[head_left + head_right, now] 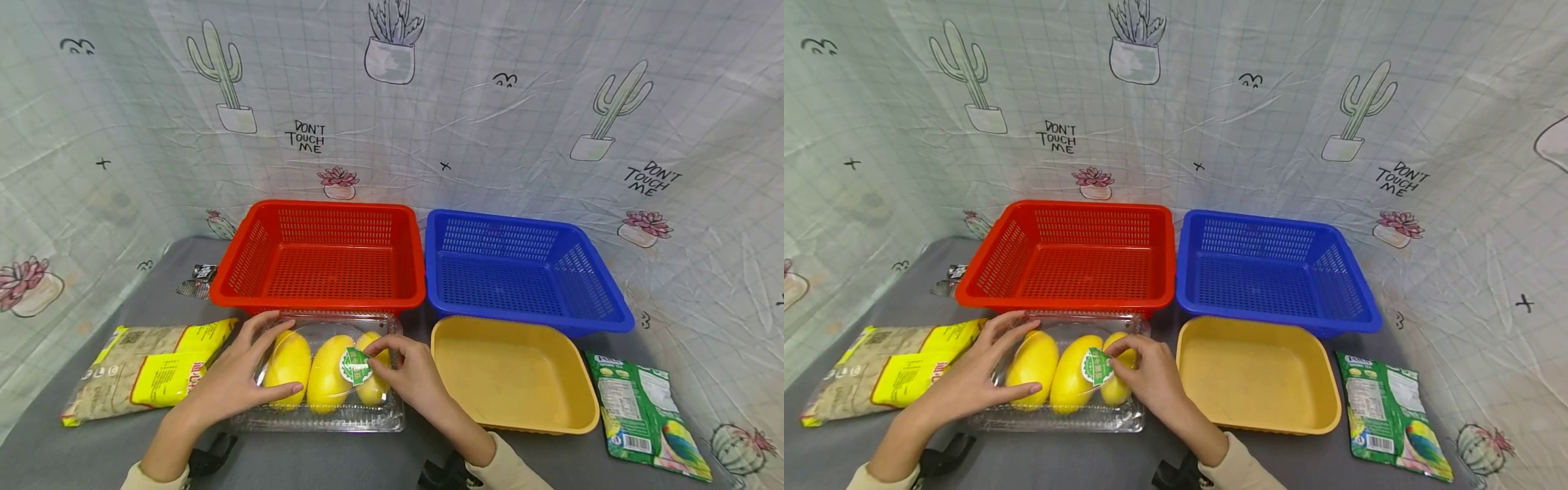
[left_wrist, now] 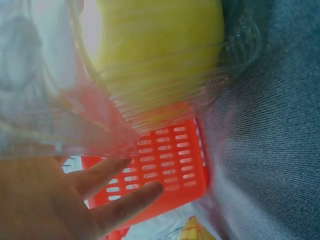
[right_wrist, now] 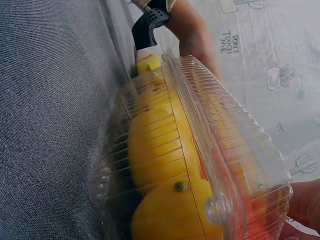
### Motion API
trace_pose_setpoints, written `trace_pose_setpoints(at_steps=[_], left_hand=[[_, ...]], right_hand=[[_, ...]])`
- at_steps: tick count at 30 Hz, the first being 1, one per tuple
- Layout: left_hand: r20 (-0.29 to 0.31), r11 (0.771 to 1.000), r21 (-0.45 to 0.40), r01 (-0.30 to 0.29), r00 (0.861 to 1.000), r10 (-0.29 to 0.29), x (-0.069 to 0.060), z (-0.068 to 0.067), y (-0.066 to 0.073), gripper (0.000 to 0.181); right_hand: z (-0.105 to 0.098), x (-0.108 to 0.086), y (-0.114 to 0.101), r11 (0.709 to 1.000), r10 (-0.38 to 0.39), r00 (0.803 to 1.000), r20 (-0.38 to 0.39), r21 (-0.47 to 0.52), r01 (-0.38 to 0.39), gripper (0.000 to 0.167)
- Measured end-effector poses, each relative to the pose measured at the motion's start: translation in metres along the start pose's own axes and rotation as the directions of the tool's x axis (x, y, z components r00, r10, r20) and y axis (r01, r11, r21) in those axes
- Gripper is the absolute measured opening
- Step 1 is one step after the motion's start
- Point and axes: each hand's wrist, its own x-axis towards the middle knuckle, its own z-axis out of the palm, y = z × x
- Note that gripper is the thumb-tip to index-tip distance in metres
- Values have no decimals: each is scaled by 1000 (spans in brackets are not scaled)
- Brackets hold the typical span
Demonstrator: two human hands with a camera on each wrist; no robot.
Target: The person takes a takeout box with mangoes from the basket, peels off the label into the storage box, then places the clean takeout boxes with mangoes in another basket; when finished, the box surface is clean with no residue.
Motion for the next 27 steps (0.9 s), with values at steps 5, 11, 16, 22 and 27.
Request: trace_pose_setpoints(at_steps=[5,11,16,22,27], left_hand=[[1,999,20,27,1000,-27,0,1,0,91],[9,999,9,43,999,-43,-1,0,1,90],[29,997,-10,76,997,-75,-2,-2,4,90],[50,994,-28,103,994,-102,-2,-4,4,90],[65,993,-10,121,991,-120,-1,-3,3,91]], right_hand=[[0,-1,0,999,2,1000,-14,44,-1,11],[-2,-2,0,998,-19,999,-29,66,21,12],[-4,-4,0,994,-44,998,-41,103,48,13],[-7,-5,1,987,-42,998,-56,154,51,14],[-13,-7,0,976,-33,998,-45,212,42,14]])
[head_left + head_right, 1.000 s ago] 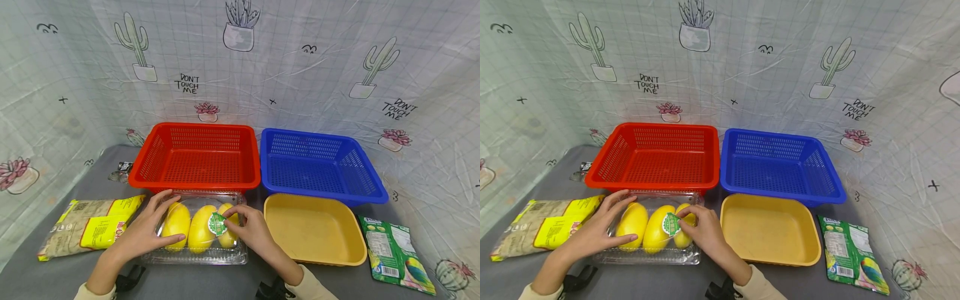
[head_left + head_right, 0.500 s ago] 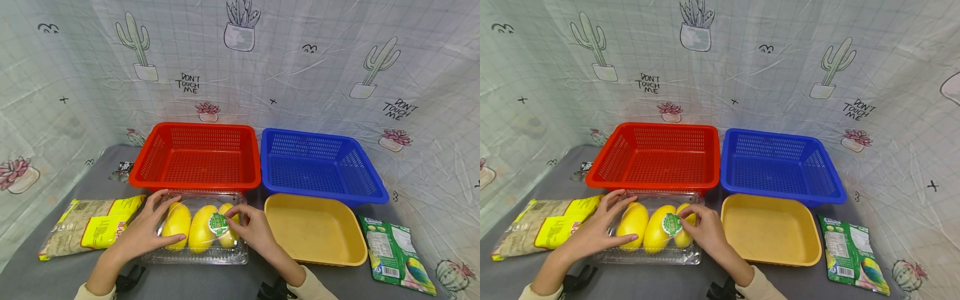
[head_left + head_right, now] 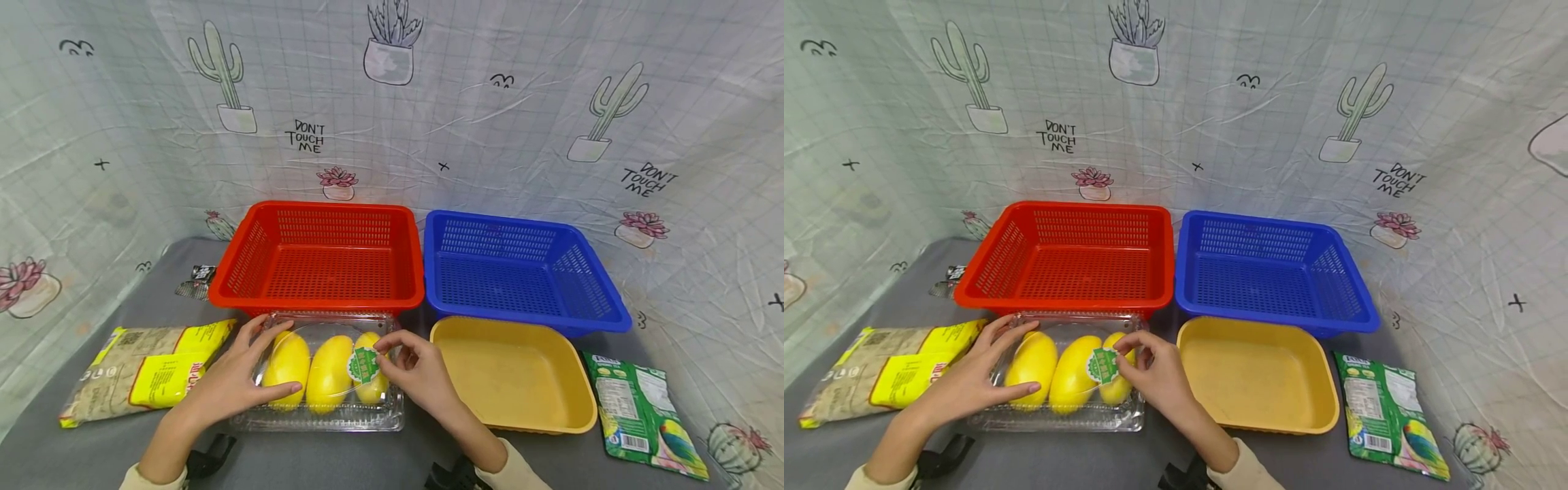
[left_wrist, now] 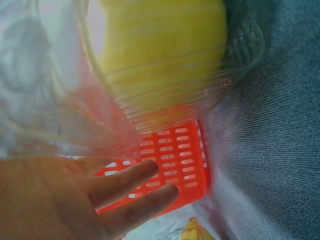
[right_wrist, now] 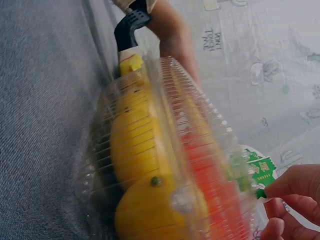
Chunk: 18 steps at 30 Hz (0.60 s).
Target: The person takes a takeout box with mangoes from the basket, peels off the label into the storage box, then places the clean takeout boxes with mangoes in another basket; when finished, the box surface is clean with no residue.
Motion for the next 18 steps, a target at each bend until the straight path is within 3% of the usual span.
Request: trace_pose_setpoints(at_steps=[13,18], left_hand=[[45,998,-43,45,998,-43,0,-4,2,88],[52,998,-55,44,998,-41,0,-4,1,77]], right_hand=[[-17,-8,-7,988,140,990,9,60,-140,12],[-22,-10,-5,983,130,991,0,132,-129,13]])
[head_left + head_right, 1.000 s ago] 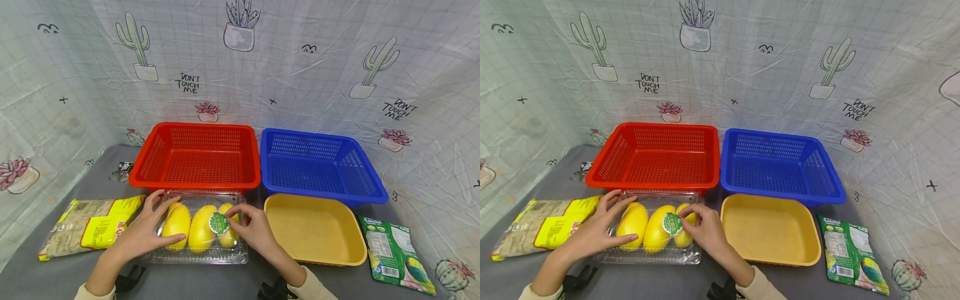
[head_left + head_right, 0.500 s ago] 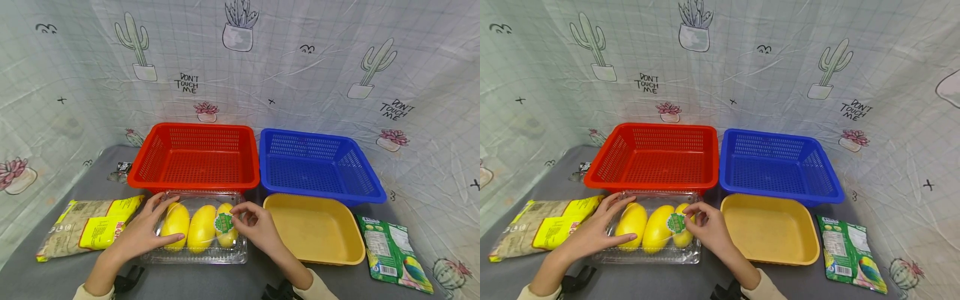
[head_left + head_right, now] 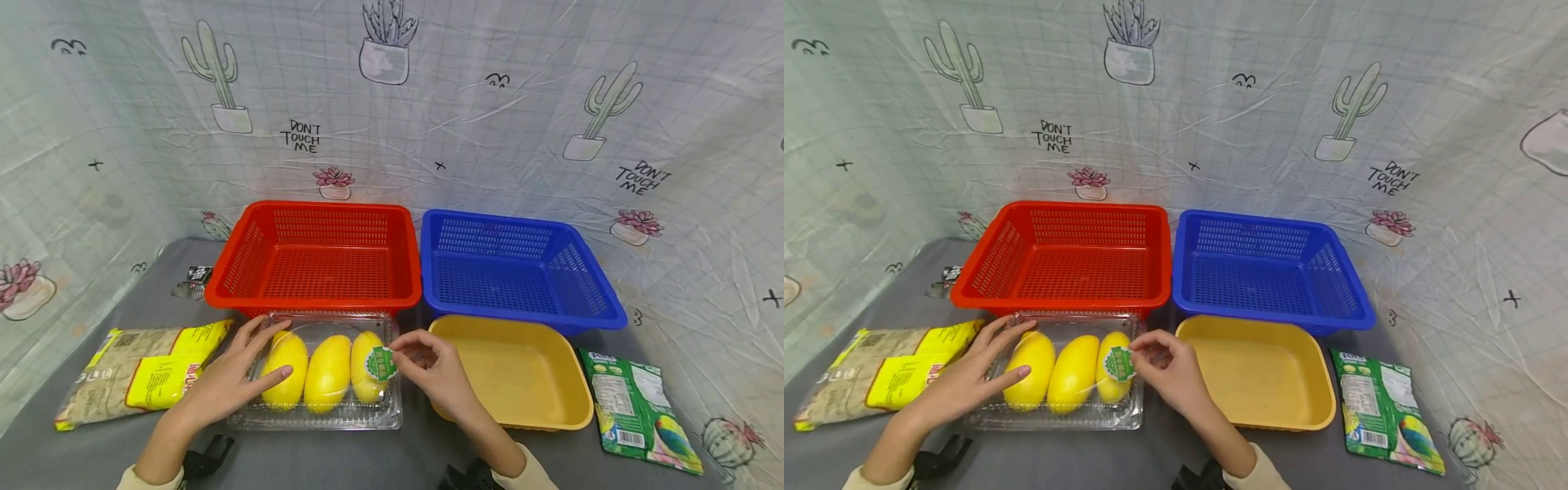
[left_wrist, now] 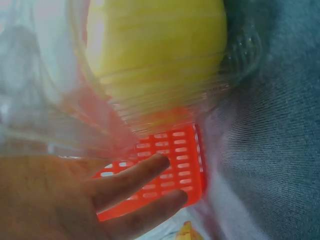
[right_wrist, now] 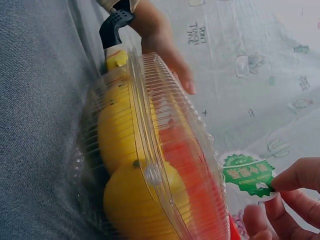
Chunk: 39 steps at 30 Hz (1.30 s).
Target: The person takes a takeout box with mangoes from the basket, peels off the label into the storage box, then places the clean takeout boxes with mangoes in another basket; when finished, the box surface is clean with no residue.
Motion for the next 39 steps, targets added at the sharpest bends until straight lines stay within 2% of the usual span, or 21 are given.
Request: trace_pose_setpoints(at_steps=[4,10,22,32,39], left_hand=[[7,1000,-26,-3,1000,3,-1,0,-3,75],[2,999,-46,-22,1000,22,0,-1,-6,79],[-8,999,-35,-32,999,32,0,-3,-4,81],[-7,998,-42,-35,999,35,0,-2,-7,82],[-7,998,-42,-38,999,38,0,-1,-6,82]], right_hand=[[-6,-1,3,1000,-14,1000,-27,19,14,13],[-17,-4,4,999,38,995,-91,-36,-41,12],[-43,-11,10,997,37,992,-118,-58,-44,11],[-64,-22,21,984,141,970,-199,-80,-159,11],[-82,-30,28,966,200,956,-214,-122,-229,15]])
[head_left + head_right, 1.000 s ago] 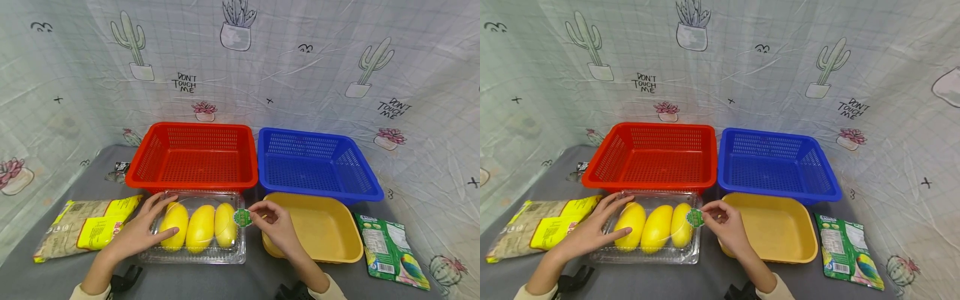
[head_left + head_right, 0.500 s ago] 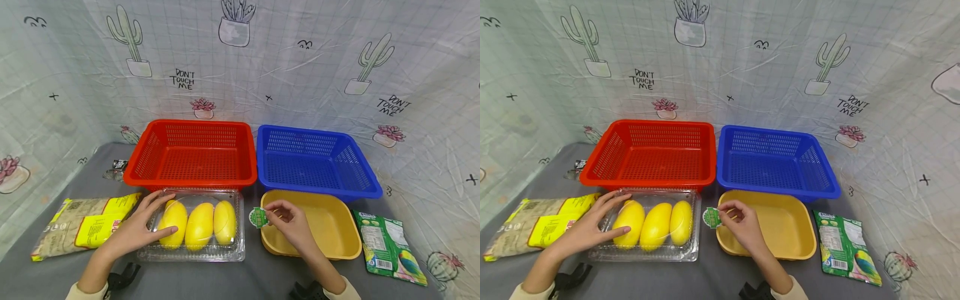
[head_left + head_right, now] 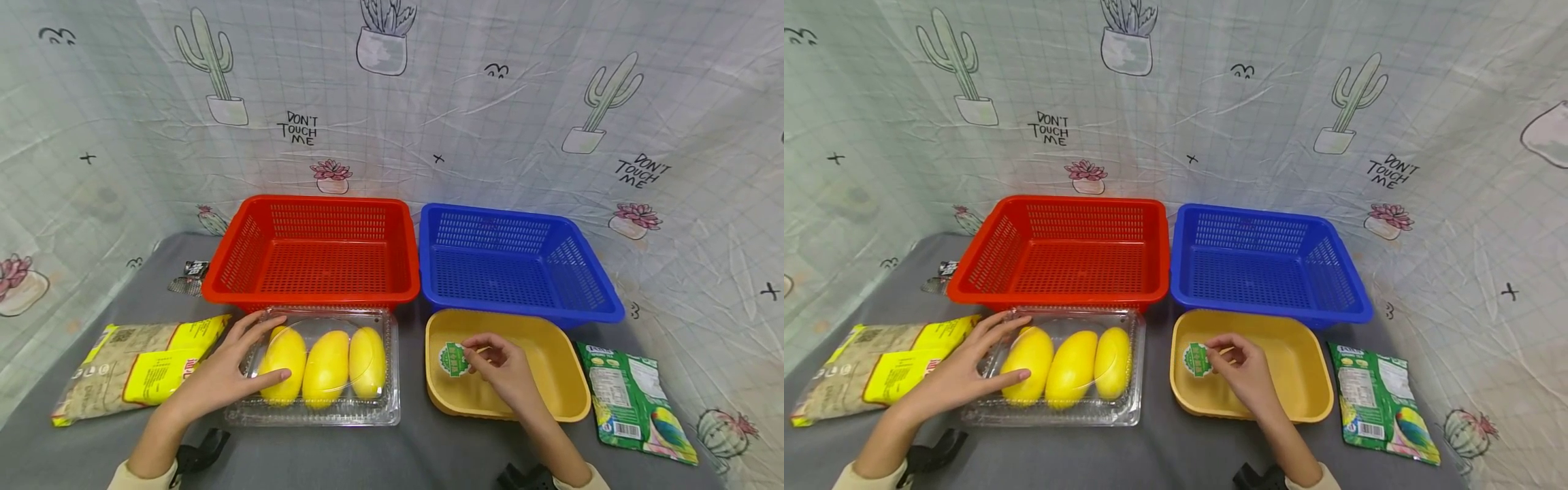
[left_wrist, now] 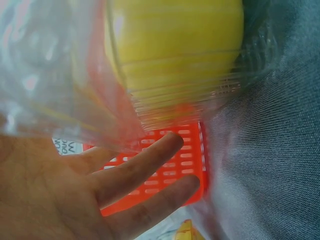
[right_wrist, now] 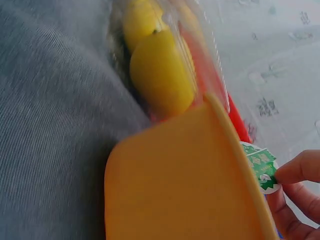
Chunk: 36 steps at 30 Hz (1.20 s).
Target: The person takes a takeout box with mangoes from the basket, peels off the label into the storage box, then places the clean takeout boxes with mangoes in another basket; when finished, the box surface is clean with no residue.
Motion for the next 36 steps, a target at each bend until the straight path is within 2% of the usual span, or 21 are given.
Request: trace_pose_setpoints(at_steps=[9,16,22,26,33,36], left_hand=[[0,1000,-2,4,1000,-4,1,-2,1,82],[5,1000,-11,6,1000,-6,0,-3,3,82],[4,1000,-14,-2,1000,2,0,-3,2,82],[5,1000,-22,5,1000,-5,0,-1,1,82],[-2,1000,-28,-8,1000,8,0,-1,1,81],[-1,1000,-30,-8,1000,8,0,-1,0,81]], right_hand=[[-24,2,20,988,4,997,82,-157,9,12],[-38,4,28,959,19,996,85,-284,6,8],[-45,4,32,954,-19,993,113,-296,52,7],[-47,6,33,948,-3,994,110,-316,37,8],[-49,7,34,946,26,994,110,-324,12,19],[-48,8,34,947,22,995,101,-321,12,18]])
